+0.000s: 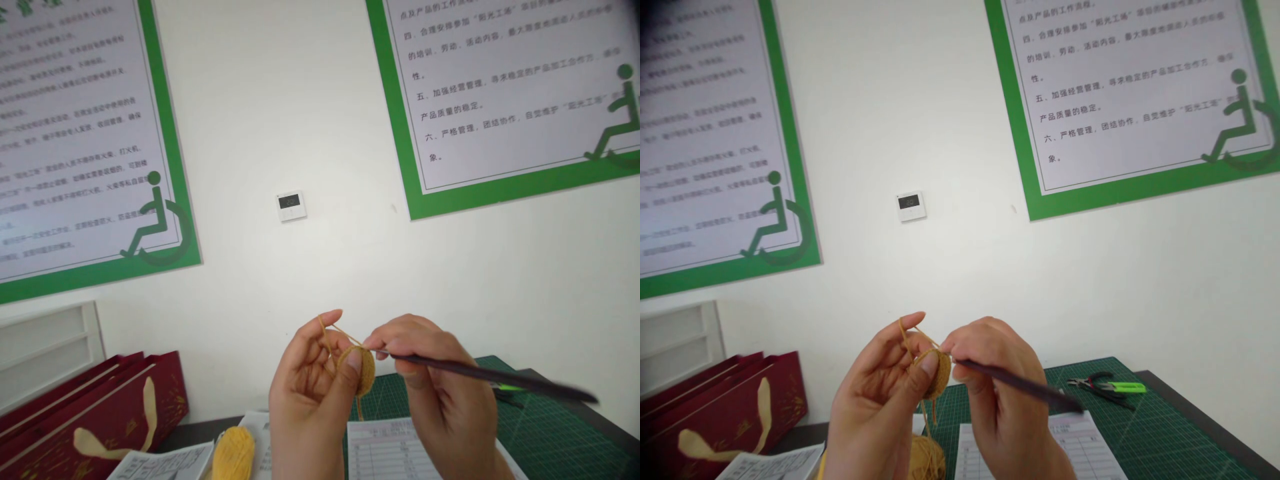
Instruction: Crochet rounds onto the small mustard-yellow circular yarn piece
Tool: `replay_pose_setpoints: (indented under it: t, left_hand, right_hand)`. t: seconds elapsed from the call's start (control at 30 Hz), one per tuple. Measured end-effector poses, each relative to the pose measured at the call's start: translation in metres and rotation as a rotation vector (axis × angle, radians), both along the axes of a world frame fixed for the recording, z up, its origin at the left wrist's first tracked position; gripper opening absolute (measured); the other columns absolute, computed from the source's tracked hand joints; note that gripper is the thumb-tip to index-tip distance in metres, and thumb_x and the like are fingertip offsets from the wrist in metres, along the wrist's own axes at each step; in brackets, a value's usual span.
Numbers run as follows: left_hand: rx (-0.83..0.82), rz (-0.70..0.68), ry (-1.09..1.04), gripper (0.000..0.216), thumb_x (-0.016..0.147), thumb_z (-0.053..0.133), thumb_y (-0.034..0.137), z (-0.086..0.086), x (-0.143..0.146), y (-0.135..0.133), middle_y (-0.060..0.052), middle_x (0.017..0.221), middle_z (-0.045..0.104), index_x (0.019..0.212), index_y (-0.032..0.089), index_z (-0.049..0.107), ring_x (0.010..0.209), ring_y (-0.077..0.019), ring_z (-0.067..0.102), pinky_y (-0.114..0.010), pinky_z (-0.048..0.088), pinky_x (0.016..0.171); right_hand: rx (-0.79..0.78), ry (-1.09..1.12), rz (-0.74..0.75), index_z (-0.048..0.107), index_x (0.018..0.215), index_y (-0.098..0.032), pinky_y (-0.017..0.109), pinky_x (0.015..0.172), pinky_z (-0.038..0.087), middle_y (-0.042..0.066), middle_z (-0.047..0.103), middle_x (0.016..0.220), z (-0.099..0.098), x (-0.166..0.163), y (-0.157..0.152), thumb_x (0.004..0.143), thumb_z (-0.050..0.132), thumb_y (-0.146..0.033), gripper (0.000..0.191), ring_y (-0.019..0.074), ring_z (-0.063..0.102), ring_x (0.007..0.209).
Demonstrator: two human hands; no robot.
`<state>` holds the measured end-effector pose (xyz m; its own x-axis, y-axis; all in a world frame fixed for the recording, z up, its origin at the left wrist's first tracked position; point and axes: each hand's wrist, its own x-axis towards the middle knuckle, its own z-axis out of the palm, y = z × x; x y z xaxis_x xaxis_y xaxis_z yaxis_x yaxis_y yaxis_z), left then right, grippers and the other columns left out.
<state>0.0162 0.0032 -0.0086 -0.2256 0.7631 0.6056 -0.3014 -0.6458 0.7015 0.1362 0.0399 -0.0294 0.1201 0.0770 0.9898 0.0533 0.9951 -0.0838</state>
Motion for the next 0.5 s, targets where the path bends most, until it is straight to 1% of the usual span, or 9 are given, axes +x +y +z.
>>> replay_pose_setpoints:
  t: [0.1, 0.17, 0.2, 0.27, 0.33, 0.4, 0.43, 0.47, 0.5]
  left_hand:
    - [0.025, -0.003, 0.039, 0.035, 0.078, 0.082, 0.011, 0.0, -0.002, -0.001, 0.001, 0.078, 0.068, 0.109, 0.027, 0.076, 0.066, -0.01, 0.063, -0.018, 0.052, 0.059]
    - [0.033, -0.01, 0.023, 0.036, 0.077, 0.083, 0.011, 0.0, -0.004, -0.003, 0.001, 0.077, 0.069, 0.109, 0.027, 0.076, 0.066, -0.0105, 0.063, -0.018, 0.052, 0.06]
    - [0.025, -0.014, -0.004, 0.037, 0.076, 0.084, 0.011, 0.001, -0.004, -0.003, 0.0, 0.077, 0.069, 0.11, 0.026, 0.076, 0.066, -0.0112, 0.064, -0.019, 0.053, 0.061]
    - [-0.01, -0.047, -0.082, 0.043, 0.072, 0.086, 0.011, 0.002, -0.006, -0.003, 0.0, 0.075, 0.068, 0.112, 0.023, 0.076, 0.066, -0.0119, 0.063, -0.02, 0.053, 0.06]
    - [-0.06, -0.133, -0.145, 0.049, 0.068, 0.089, 0.012, 0.003, -0.007, -0.002, -0.001, 0.072, 0.067, 0.115, 0.02, 0.076, 0.064, -0.0108, 0.06, -0.018, 0.049, 0.057]
    - [-0.111, -0.223, -0.166, 0.054, 0.067, 0.09, 0.013, 0.004, -0.008, -0.001, -0.002, 0.072, 0.066, 0.119, 0.016, 0.075, 0.064, -0.01, 0.059, -0.017, 0.048, 0.058]
    - [-0.123, -0.244, -0.167, 0.055, 0.067, 0.089, 0.014, 0.005, -0.008, -0.001, -0.002, 0.073, 0.066, 0.12, 0.016, 0.074, 0.065, -0.0101, 0.059, -0.017, 0.049, 0.06]
    - [-0.123, -0.238, -0.164, 0.055, 0.068, 0.089, 0.014, 0.005, -0.007, -0.002, -0.003, 0.074, 0.067, 0.121, 0.016, 0.074, 0.067, -0.0105, 0.06, -0.018, 0.05, 0.062]
    - [-0.107, -0.207, -0.156, 0.055, 0.069, 0.088, 0.013, 0.005, -0.005, -0.003, -0.003, 0.075, 0.067, 0.122, 0.017, 0.073, 0.067, -0.011, 0.061, -0.019, 0.051, 0.064]
  right_hand:
    - [0.135, -0.089, -0.198, 0.06, 0.103, -0.025, 0.035, 0.072, 0.054, 0.002, 0.069, 0.084, 0.002, -0.001, -0.003, 0.09, 0.058, -0.004, 0.025, 0.0183, 0.065, 0.08]
    - [0.127, -0.075, -0.208, 0.06, 0.102, -0.025, 0.033, 0.069, 0.053, 0.002, 0.067, 0.085, 0.001, -0.003, -0.001, 0.088, 0.06, -0.003, 0.026, 0.0176, 0.063, 0.079]
    - [0.093, -0.046, -0.172, 0.061, 0.101, -0.025, 0.033, 0.069, 0.052, 0.002, 0.066, 0.086, 0.0, -0.004, 0.001, 0.088, 0.061, -0.004, 0.026, 0.0174, 0.063, 0.08]
    - [0.009, 0.022, -0.045, 0.061, 0.099, -0.026, 0.033, 0.069, 0.051, 0.002, 0.064, 0.088, -0.004, -0.007, 0.007, 0.088, 0.063, -0.006, 0.023, 0.0178, 0.062, 0.081]
    - [-0.061, 0.079, 0.11, 0.061, 0.095, -0.027, 0.034, 0.067, 0.05, 0.001, 0.061, 0.084, -0.006, -0.01, 0.012, 0.088, 0.064, -0.009, 0.02, 0.0181, 0.06, 0.078]
    - [-0.062, 0.094, 0.204, 0.061, 0.095, -0.029, 0.035, 0.064, 0.049, 0.0, 0.058, 0.081, -0.007, -0.013, 0.016, 0.09, 0.061, -0.01, 0.02, 0.018, 0.059, 0.073]
    - [-0.023, 0.086, 0.187, 0.062, 0.098, -0.03, 0.035, 0.062, 0.049, 0.0, 0.059, 0.08, -0.008, -0.014, 0.016, 0.089, 0.059, -0.009, 0.023, 0.0179, 0.058, 0.072]
    - [0.04, 0.076, 0.109, 0.063, 0.103, -0.031, 0.036, 0.062, 0.05, 0.0, 0.06, 0.081, -0.008, -0.016, 0.016, 0.088, 0.059, -0.007, 0.029, 0.0181, 0.059, 0.071]
    - [0.118, 0.068, -0.017, 0.063, 0.107, -0.031, 0.036, 0.062, 0.051, 0.001, 0.063, 0.083, -0.009, -0.017, 0.014, 0.086, 0.061, -0.004, 0.035, 0.0184, 0.059, 0.071]
